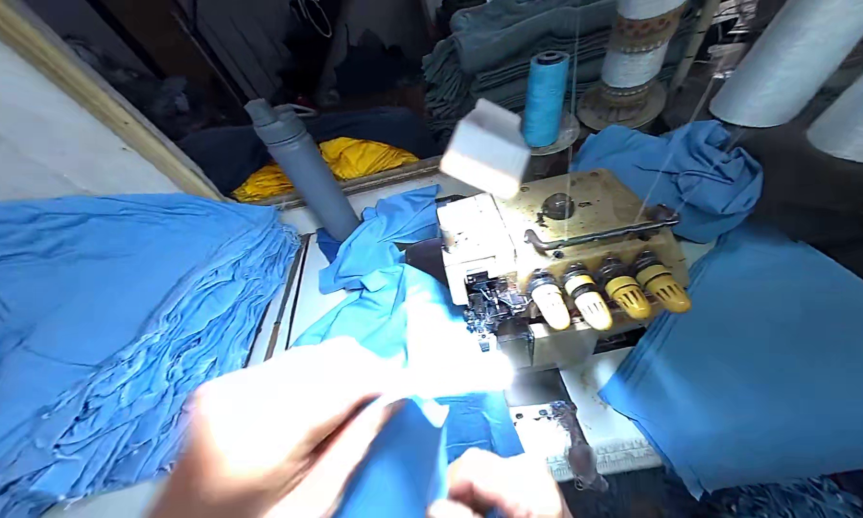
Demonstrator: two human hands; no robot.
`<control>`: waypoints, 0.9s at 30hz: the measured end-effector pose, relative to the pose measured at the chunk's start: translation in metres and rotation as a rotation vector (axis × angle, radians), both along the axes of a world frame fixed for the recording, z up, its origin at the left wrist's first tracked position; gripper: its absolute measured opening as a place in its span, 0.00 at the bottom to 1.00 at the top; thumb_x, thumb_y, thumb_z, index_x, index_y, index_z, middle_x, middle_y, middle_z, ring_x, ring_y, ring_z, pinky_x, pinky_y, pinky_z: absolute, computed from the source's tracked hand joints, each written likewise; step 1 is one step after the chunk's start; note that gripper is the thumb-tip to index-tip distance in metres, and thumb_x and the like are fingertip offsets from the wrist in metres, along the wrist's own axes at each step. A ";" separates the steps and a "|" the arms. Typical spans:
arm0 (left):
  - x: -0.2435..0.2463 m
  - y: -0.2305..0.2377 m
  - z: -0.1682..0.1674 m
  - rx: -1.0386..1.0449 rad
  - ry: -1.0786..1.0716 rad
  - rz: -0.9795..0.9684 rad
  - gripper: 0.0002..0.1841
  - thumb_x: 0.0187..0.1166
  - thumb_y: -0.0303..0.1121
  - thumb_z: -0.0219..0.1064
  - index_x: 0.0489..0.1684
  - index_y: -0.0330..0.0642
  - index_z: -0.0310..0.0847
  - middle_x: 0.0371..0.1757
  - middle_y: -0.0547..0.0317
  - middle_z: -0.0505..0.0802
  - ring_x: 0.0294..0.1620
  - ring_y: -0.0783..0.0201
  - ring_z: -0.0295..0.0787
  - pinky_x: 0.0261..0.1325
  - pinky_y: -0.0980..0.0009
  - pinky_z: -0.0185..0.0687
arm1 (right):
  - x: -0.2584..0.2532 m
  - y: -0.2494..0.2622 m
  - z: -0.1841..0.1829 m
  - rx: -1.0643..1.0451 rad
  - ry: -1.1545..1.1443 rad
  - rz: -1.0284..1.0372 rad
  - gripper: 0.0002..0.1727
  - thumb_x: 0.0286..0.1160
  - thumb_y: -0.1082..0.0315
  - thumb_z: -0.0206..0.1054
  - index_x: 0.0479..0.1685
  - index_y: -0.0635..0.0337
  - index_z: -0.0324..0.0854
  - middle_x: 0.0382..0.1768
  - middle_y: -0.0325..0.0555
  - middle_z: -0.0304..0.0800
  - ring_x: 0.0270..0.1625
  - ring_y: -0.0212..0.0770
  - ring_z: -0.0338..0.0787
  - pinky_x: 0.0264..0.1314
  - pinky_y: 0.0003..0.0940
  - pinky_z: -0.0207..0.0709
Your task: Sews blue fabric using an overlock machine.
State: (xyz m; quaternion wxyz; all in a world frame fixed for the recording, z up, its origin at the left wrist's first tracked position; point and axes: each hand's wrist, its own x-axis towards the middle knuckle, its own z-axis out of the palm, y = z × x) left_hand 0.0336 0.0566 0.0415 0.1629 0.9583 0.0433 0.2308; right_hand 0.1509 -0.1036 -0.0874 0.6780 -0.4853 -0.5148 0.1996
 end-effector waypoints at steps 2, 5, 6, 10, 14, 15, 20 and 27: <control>0.034 0.017 -0.060 -0.020 -0.103 0.079 0.10 0.80 0.34 0.64 0.32 0.45 0.91 0.31 0.69 0.90 0.37 0.85 0.85 0.44 0.89 0.80 | 0.007 0.000 -0.032 -0.136 0.068 -0.087 0.05 0.72 0.78 0.68 0.32 0.73 0.86 0.22 0.48 0.88 0.24 0.26 0.85 0.30 0.19 0.79; 0.056 0.022 -0.103 -0.290 -0.065 0.128 0.08 0.78 0.34 0.67 0.31 0.47 0.91 0.28 0.74 0.90 0.32 0.85 0.85 0.37 0.88 0.81 | 0.017 -0.006 -0.059 -0.237 0.057 -0.168 0.07 0.75 0.77 0.66 0.31 0.71 0.86 0.18 0.43 0.84 0.20 0.24 0.80 0.25 0.18 0.75; 0.060 0.023 -0.109 -0.320 -0.051 0.134 0.08 0.77 0.35 0.68 0.30 0.48 0.92 0.28 0.74 0.90 0.31 0.85 0.85 0.36 0.87 0.81 | 0.018 -0.008 -0.063 -0.240 0.032 -0.199 0.07 0.75 0.76 0.67 0.31 0.71 0.87 0.19 0.44 0.86 0.22 0.24 0.82 0.27 0.18 0.77; 0.074 0.025 -0.117 -0.315 0.004 0.164 0.06 0.75 0.40 0.71 0.30 0.54 0.93 0.32 0.77 0.91 0.36 0.83 0.87 0.39 0.82 0.82 | 0.021 -0.009 -0.083 -0.168 -0.043 -0.367 0.05 0.68 0.70 0.75 0.28 0.61 0.90 0.32 0.43 0.85 0.42 0.28 0.83 0.48 0.17 0.76; 0.086 0.027 -0.121 -0.270 -0.017 0.168 0.04 0.70 0.36 0.71 0.28 0.53 0.90 0.29 0.76 0.89 0.31 0.82 0.84 0.34 0.83 0.79 | 0.024 -0.004 -0.089 -0.139 0.030 -0.420 0.04 0.65 0.71 0.76 0.27 0.59 0.89 0.44 0.43 0.83 0.53 0.23 0.80 0.59 0.12 0.73; 0.088 0.027 -0.121 -0.260 -0.005 0.179 0.04 0.70 0.37 0.71 0.27 0.54 0.90 0.28 0.77 0.88 0.30 0.82 0.83 0.33 0.82 0.78 | 0.025 -0.004 -0.090 -0.135 0.045 -0.407 0.04 0.65 0.72 0.76 0.28 0.61 0.88 0.44 0.44 0.85 0.53 0.24 0.82 0.59 0.13 0.76; 0.086 0.026 -0.121 -0.253 0.039 0.178 0.08 0.74 0.39 0.68 0.26 0.56 0.91 0.27 0.79 0.87 0.29 0.83 0.82 0.32 0.81 0.76 | 0.020 -0.008 -0.087 -0.164 0.120 -0.273 0.04 0.66 0.78 0.73 0.27 0.71 0.87 0.34 0.48 0.93 0.45 0.27 0.91 0.51 0.18 0.84; 0.085 0.014 -0.123 -0.159 0.050 0.215 0.08 0.73 0.40 0.68 0.24 0.56 0.88 0.25 0.78 0.85 0.27 0.83 0.81 0.27 0.81 0.73 | 0.015 -0.018 -0.085 -0.202 0.307 -0.152 0.02 0.68 0.80 0.69 0.31 0.71 0.84 0.29 0.41 0.91 0.37 0.21 0.89 0.44 0.17 0.83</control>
